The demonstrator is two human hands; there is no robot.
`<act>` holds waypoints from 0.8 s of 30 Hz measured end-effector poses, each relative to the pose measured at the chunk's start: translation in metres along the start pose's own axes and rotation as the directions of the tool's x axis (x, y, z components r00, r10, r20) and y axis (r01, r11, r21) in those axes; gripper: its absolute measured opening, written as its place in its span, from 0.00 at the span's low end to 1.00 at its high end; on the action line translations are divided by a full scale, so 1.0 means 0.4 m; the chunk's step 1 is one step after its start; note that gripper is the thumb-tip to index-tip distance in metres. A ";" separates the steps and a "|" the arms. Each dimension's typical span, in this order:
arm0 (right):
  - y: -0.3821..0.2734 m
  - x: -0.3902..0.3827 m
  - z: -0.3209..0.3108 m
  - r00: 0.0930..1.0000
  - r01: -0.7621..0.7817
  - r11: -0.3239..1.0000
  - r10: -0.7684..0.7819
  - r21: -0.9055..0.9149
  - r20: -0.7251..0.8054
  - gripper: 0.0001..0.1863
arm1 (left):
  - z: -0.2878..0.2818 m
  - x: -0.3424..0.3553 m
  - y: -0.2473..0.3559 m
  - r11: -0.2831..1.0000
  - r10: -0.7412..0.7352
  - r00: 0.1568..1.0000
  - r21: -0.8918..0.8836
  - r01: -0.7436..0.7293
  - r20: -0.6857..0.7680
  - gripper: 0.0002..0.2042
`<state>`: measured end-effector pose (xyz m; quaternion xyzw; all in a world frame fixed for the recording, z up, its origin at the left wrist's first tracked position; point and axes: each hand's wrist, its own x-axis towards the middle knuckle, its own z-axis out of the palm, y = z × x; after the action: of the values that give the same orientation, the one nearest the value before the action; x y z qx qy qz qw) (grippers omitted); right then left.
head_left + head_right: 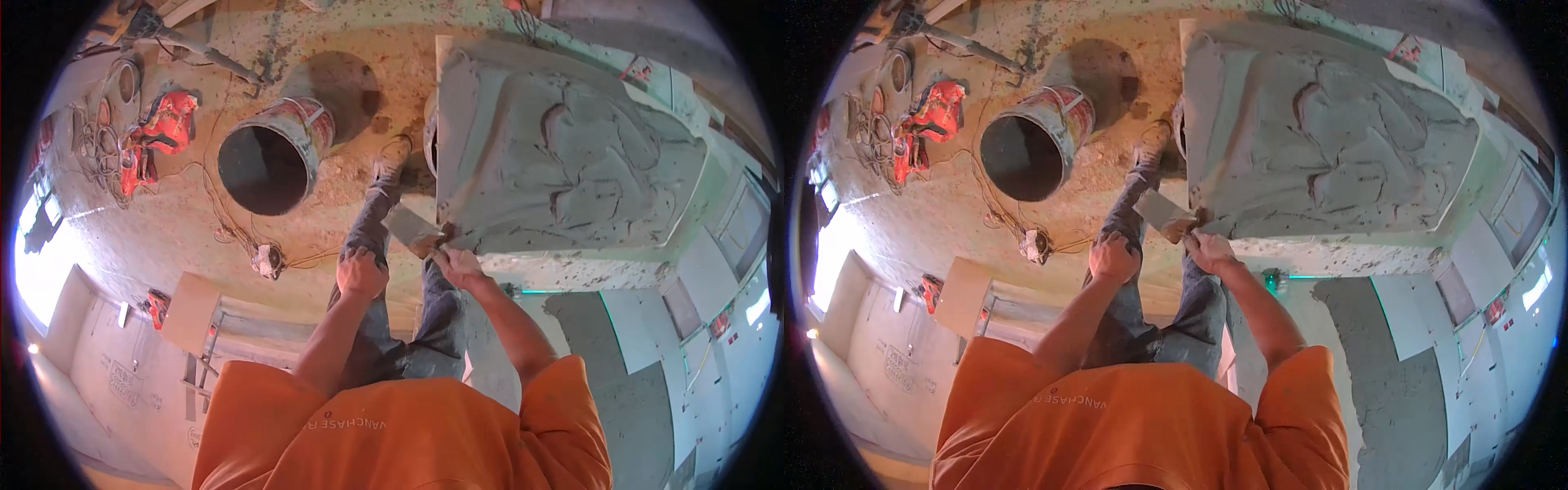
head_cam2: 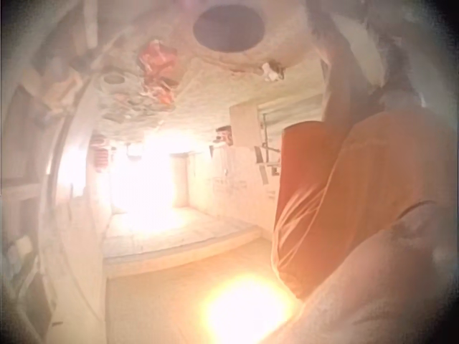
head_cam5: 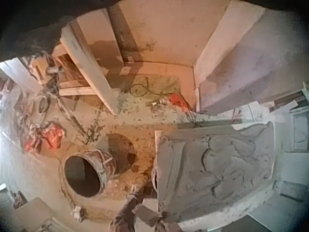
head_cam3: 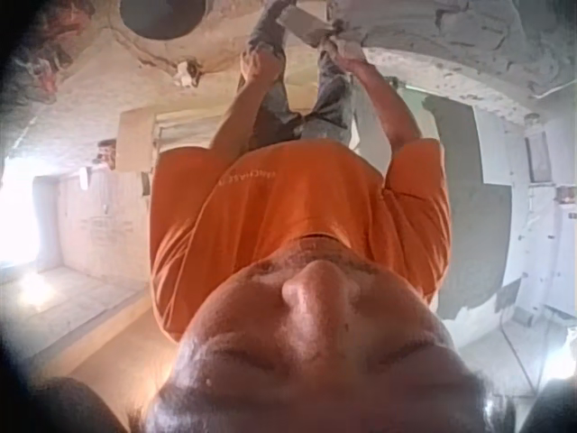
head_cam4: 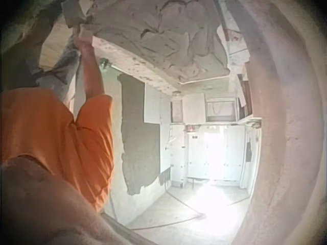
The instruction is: Applying plaster to a board and mixing more plaster in a bucket using an electric mixer.
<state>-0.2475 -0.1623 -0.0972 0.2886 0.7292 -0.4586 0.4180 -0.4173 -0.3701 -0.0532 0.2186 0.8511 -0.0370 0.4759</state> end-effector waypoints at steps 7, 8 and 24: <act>0.126 -0.116 0.035 0.958 0.076 0.944 0.019 0.320 -0.286 0.19 | 0.060 -0.029 -0.008 0.997 0.022 1.000 0.077 -0.024 0.017 0.17; 0.164 -0.109 0.068 0.946 0.092 0.942 0.019 0.324 -0.323 0.18 | 0.063 -0.035 -0.004 0.995 0.031 0.999 0.097 -0.032 0.009 0.17; 0.161 -0.119 -0.113 0.897 0.116 0.986 -0.157 -0.123 -0.413 0.16 | 0.122 -0.051 0.009 0.953 0.090 0.994 0.296 -0.067 -0.065 0.18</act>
<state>-0.1882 -0.0962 -0.0729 0.3085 0.8415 -0.3787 0.2309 -0.3679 -0.3871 -0.0622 0.3218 0.8446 -0.1355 0.4057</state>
